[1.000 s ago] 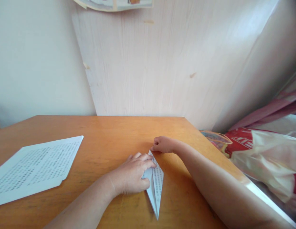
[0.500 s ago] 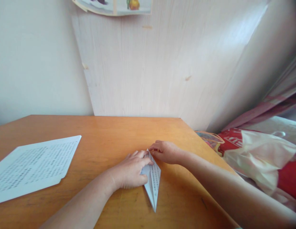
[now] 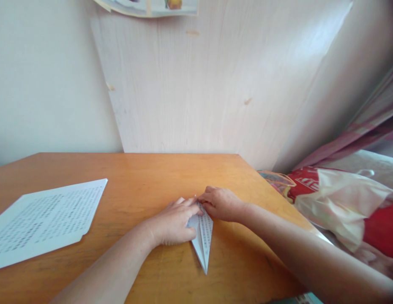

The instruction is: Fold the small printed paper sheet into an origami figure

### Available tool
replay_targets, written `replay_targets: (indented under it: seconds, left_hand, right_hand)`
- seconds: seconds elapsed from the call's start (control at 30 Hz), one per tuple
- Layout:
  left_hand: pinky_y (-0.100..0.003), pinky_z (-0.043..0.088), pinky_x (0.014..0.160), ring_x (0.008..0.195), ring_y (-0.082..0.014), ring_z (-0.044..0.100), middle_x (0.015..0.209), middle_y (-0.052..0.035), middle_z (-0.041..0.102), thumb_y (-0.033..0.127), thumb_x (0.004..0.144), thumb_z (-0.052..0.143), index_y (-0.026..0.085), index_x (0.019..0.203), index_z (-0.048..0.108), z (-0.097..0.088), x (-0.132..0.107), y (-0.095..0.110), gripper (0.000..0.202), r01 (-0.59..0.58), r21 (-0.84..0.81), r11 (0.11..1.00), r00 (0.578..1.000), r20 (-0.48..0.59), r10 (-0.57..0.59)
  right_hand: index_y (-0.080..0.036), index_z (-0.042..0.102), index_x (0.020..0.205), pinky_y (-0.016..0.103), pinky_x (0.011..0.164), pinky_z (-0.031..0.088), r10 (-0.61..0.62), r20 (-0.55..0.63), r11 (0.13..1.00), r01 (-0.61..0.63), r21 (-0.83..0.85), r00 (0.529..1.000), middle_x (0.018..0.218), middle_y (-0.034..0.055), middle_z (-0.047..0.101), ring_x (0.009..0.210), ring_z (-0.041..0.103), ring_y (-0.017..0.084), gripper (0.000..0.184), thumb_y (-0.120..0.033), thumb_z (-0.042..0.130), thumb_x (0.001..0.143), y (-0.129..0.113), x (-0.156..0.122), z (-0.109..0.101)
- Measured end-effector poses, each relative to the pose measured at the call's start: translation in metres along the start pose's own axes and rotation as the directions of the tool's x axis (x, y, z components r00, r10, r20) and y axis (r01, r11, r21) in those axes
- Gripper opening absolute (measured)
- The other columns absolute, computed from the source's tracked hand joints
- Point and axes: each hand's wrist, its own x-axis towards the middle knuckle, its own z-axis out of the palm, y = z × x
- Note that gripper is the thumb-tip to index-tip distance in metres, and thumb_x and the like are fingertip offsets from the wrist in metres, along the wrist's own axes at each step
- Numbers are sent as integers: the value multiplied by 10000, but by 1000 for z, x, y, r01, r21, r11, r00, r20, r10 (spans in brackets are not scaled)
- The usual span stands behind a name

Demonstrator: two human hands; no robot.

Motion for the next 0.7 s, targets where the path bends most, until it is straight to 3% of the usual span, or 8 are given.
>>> replay_targets:
  seconds: [0.3,0.43,0.5,0.6,0.7]
  left_hand:
    - [-468,350,1151,1373,-312,404,1515,-54,445,260,745,586,295,1301,581,0,0,0,557,10,27,1000,1000,16,-11]
    - [-489,303,1176,1445,-327,320,1596,-70,321,261,746,590,295,1315,576,1,0,0,570,36,26,999,999,19,-37]
    - [-486,329,1160,1406,-322,370,1549,-61,398,252,747,577,296,1311,575,0,0,0,566,29,20,999,999,20,-30]
    - [-449,412,1094,1255,-295,493,1388,-36,559,236,746,557,292,1272,585,0,0,1,530,-4,8,1000,1000,12,4]
    - [-427,446,1049,1188,-289,522,1331,-25,597,225,734,559,287,1242,589,-1,0,3,513,-15,8,1000,1000,-5,15]
  right_hand:
    - [-248,675,1191,279,734,417,67,-8,996,-66,61,998,1029,62,681,910,658,202,304,-292,466,975,-5,-11,-2]
    - [-230,691,1116,273,747,419,102,-30,992,-100,73,994,1033,61,686,898,656,189,275,-286,460,978,-5,-14,0]
    - [-240,709,1074,271,747,419,86,-11,994,-86,64,996,1009,57,684,900,657,188,277,-298,452,988,-6,-15,-1]
    - [-269,695,1173,272,746,421,74,6,996,-74,54,997,1032,58,681,923,658,195,305,-303,453,990,-7,-15,-3]
    - [-286,697,1191,278,734,421,69,33,997,-70,34,997,1032,60,678,915,657,202,324,-317,440,996,-9,-15,-5]
